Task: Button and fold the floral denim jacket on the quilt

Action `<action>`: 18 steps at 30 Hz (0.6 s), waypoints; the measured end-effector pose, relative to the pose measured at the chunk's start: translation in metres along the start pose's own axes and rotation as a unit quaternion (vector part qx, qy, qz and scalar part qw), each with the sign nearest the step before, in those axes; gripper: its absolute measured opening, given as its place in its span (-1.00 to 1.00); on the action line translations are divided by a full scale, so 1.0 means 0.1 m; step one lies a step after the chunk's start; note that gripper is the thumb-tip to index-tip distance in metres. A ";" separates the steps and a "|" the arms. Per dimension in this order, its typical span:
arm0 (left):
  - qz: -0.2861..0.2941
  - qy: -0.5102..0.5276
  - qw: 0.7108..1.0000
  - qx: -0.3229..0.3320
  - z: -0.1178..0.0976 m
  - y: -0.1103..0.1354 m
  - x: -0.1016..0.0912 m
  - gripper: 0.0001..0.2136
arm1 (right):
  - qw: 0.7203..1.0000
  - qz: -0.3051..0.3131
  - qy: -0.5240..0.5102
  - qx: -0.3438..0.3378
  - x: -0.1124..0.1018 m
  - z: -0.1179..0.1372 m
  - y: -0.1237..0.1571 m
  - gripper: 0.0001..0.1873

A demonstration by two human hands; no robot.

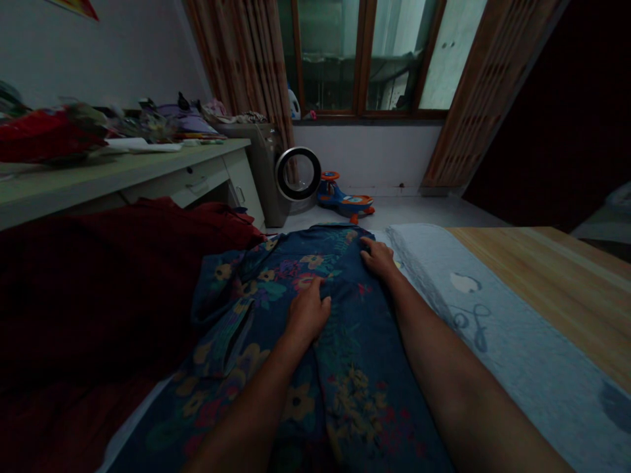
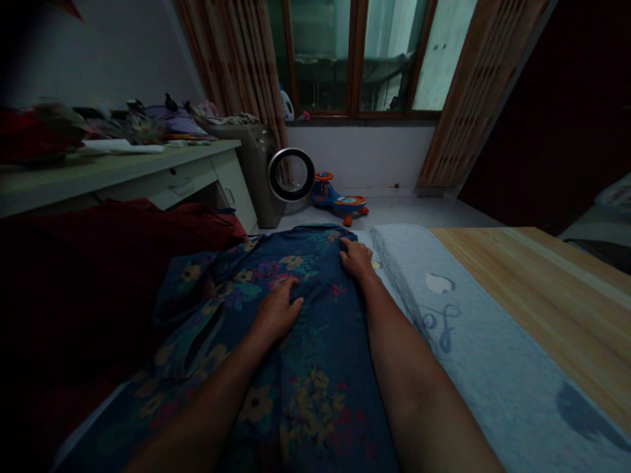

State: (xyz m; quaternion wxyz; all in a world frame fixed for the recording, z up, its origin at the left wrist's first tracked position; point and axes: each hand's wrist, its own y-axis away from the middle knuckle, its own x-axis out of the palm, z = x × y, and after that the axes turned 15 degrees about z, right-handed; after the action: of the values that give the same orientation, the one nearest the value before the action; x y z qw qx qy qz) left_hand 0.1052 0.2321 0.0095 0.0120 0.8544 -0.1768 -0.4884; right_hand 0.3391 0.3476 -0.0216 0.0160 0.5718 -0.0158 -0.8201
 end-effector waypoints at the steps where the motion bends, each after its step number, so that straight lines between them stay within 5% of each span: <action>1: -0.001 0.015 1.000 -0.002 -0.01 0.00 0.00 -0.65 | 1.000 0.002 0.001 -0.004 0.00 0.01 0.00 -0.46; 8: -0.055 0.147 0.985 0.067 -0.03 -0.02 0.02 -0.70 | 0.999 -0.001 -0.045 -0.030 0.04 0.01 -0.02 -0.39; 18: -0.039 0.090 0.994 0.055 0.03 -0.05 0.08 -0.73 | 0.967 -0.123 -0.221 -0.035 0.00 -0.09 -0.12 -0.69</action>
State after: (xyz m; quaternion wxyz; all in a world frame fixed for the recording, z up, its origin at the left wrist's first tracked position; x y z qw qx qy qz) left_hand 0.1080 0.2346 0.0008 -0.0380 0.9007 -0.1678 -0.3989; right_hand 0.3477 0.3596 -0.0259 -0.0686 0.3727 0.0805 -0.9219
